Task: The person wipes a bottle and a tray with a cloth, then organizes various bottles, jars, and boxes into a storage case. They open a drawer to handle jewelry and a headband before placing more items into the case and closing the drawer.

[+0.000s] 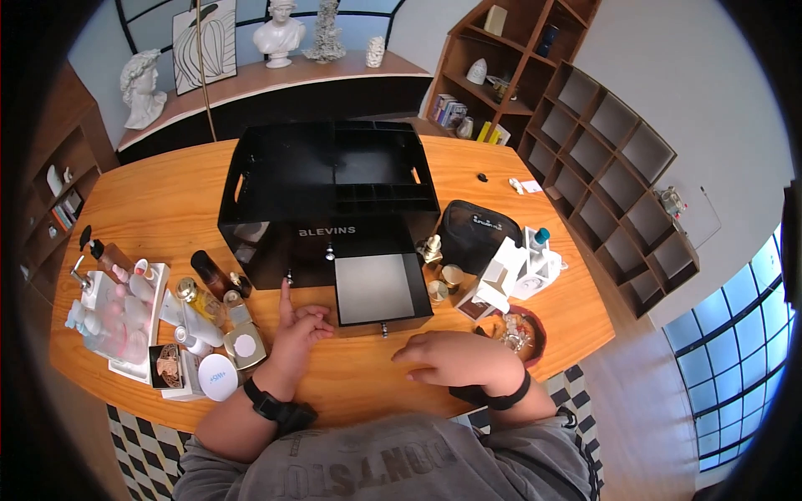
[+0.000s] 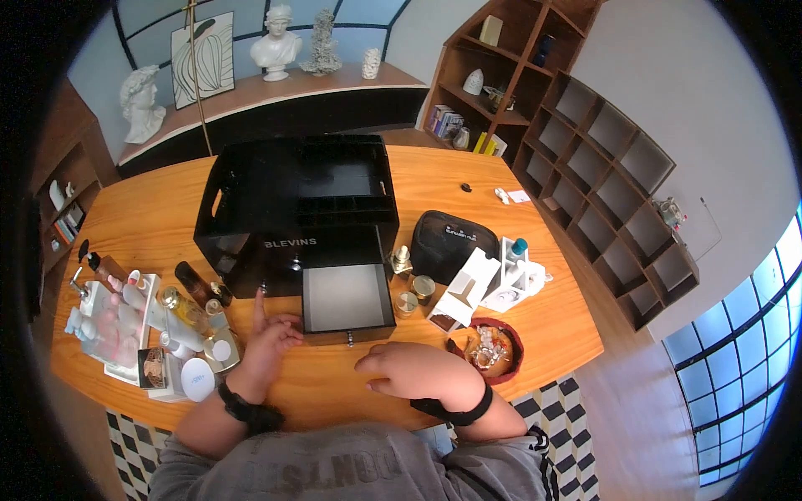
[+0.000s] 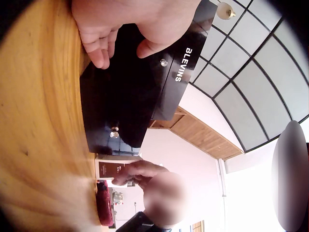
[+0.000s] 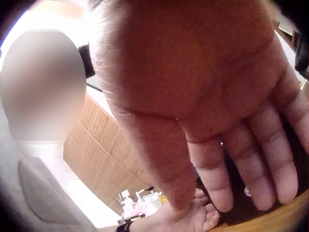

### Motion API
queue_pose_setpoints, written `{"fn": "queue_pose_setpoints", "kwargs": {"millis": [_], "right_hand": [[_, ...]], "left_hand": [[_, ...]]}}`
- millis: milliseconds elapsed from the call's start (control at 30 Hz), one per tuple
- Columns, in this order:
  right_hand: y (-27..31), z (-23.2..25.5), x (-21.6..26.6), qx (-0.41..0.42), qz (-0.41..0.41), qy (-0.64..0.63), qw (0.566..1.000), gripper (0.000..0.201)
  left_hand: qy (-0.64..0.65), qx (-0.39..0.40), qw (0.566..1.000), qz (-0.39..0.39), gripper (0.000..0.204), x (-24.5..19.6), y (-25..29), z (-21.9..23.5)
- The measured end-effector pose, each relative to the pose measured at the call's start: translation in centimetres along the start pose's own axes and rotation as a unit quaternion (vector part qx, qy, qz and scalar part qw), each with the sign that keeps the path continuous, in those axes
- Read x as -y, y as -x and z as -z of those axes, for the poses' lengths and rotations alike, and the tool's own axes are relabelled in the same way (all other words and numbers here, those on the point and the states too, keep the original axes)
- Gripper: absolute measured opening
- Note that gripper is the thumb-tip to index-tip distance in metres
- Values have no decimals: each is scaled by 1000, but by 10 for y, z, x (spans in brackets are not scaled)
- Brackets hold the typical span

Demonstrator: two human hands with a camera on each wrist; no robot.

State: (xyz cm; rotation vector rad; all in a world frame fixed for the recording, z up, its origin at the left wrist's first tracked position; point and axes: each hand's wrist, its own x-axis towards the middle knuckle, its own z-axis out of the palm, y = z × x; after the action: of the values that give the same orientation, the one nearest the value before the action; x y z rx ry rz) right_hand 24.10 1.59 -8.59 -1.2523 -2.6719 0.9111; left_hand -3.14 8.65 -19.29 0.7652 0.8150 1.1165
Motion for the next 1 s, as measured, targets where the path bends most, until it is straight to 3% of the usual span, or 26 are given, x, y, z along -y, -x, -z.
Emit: {"fn": "queue_pose_setpoints", "kwargs": {"millis": [367, 600, 800, 1000], "right_hand": [[-71, 27, 16, -11, -131, 163, 978, 39], [-108, 23, 2, -93, -173, 226, 954, 35], [-109, 11, -24, -218, -138, 178, 950, 32], [-115, 15, -27, -232, -143, 132, 953, 29]], "left_hand": [[7, 11, 1000, 2, 95, 0, -1, 0], [-1, 20, 1000, 4, 95, -1, 0, 0], [11, 14, 1000, 6, 94, -2, 3, -2], [28, 1, 999, 19, 88, -8, 4, -3]]}}
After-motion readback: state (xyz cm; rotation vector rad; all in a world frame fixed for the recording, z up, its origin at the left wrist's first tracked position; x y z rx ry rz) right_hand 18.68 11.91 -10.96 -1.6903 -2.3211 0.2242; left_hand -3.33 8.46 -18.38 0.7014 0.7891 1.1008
